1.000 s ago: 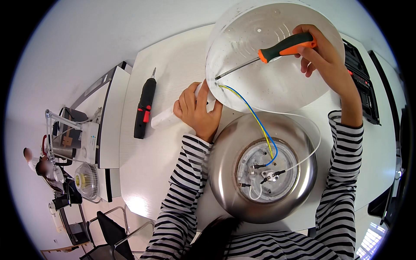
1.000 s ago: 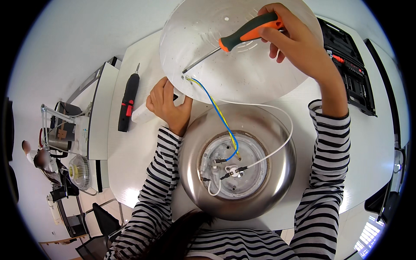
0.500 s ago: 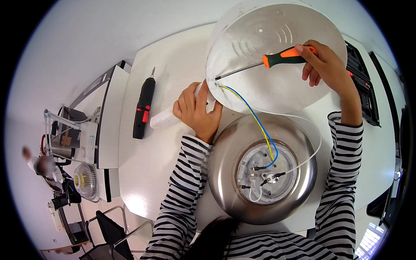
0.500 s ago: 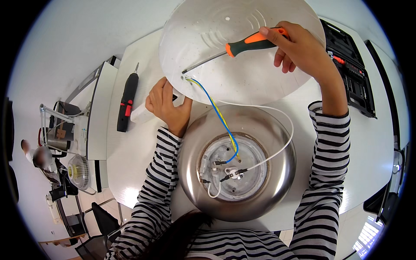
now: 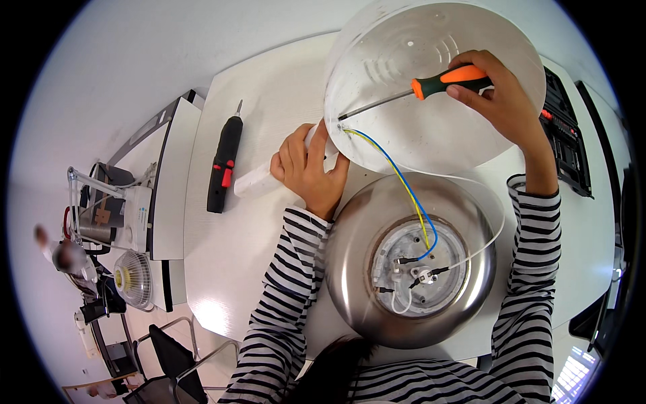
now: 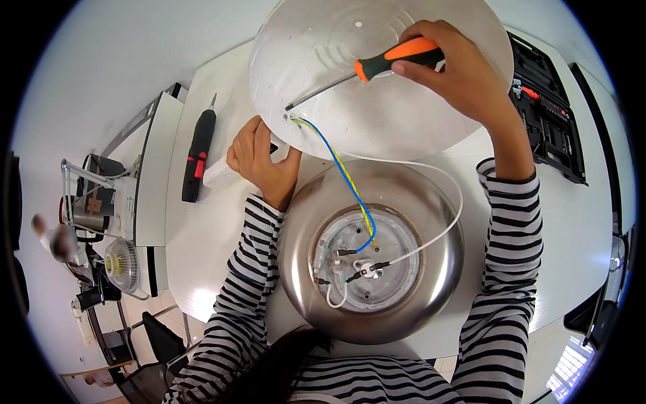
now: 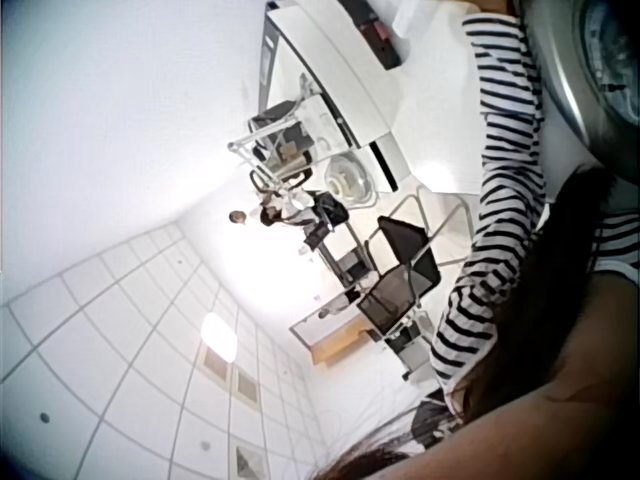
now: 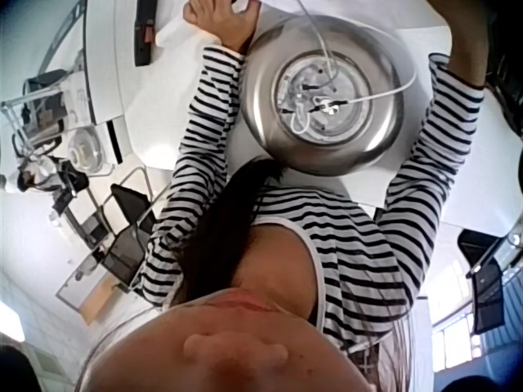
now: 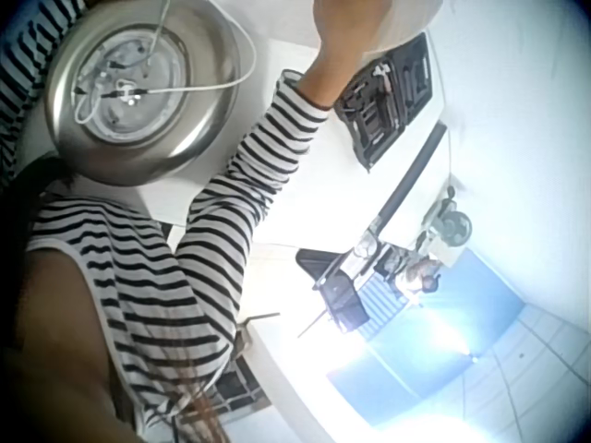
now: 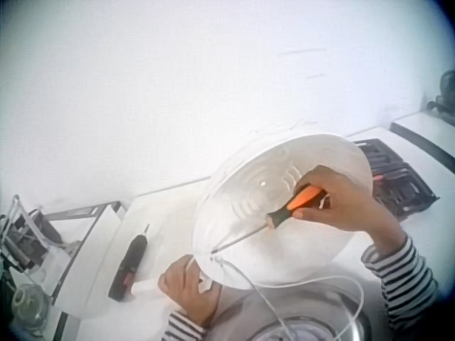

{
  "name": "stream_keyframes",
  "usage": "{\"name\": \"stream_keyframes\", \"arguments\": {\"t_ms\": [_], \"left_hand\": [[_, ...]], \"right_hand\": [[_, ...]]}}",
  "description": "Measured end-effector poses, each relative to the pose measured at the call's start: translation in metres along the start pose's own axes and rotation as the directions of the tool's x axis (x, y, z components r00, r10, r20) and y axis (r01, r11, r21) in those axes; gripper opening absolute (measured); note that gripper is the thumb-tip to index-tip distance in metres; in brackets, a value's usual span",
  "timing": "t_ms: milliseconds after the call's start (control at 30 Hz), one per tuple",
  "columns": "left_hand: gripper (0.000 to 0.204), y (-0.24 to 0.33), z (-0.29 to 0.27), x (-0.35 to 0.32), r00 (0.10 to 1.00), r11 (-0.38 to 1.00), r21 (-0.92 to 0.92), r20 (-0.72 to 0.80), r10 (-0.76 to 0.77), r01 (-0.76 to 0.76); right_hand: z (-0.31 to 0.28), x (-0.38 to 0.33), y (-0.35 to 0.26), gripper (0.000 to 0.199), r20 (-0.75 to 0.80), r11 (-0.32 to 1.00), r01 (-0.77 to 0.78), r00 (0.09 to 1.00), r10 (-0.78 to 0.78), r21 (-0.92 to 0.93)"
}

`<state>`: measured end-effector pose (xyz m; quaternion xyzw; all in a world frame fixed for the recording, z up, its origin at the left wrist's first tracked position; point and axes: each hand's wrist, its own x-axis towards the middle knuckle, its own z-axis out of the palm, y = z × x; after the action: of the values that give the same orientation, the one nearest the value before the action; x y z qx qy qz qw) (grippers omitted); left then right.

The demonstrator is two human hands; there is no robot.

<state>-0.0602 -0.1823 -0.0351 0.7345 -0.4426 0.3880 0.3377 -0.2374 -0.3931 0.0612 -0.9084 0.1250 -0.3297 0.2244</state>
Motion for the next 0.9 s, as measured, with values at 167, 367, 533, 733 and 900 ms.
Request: {"name": "stream_keyframes", "arguments": {"t_ms": [167, 367, 533, 733, 900], "left_hand": [[0.044, 0.001, 0.002, -0.002, 1.0, 1.0, -0.001, -0.009, -0.008, 0.008], [0.044, 0.001, 0.002, -0.001, 1.0, 1.0, -0.007, -0.009, -0.005, 0.005], [0.043, 0.0, 0.002, -0.002, 1.0, 1.0, 0.001, -0.023, -0.006, 0.006], [0.042, 0.004, 0.002, -0.002, 1.0, 1.0, -0.002, -0.023, -0.019, 0.018], [0.042, 0.003, 0.003, -0.001, 0.999, 1.0, -0.003, -0.034, -0.014, 0.014]], "right_hand": [[0.003, 0.006, -0.021, 0.033, -0.177, 0.859, 0.354, 0.881, -0.439, -0.371], [0.004, 0.005, -0.037, 0.041, -0.089, 0.603, 0.317, 0.833, -0.546, -0.732], [-0.012, 0.026, -0.033, 0.043, 0.054, 0.389, 0.549, 0.626, -0.778, -0.74], [-0.006, 0.027, -0.025, 0.041, 0.078, 0.742, 0.391, 0.904, -0.419, -0.544], [-0.008, 0.039, -0.033, 0.045, 0.226, 0.869, 0.069, 0.973, 0.05, -0.49]]}}
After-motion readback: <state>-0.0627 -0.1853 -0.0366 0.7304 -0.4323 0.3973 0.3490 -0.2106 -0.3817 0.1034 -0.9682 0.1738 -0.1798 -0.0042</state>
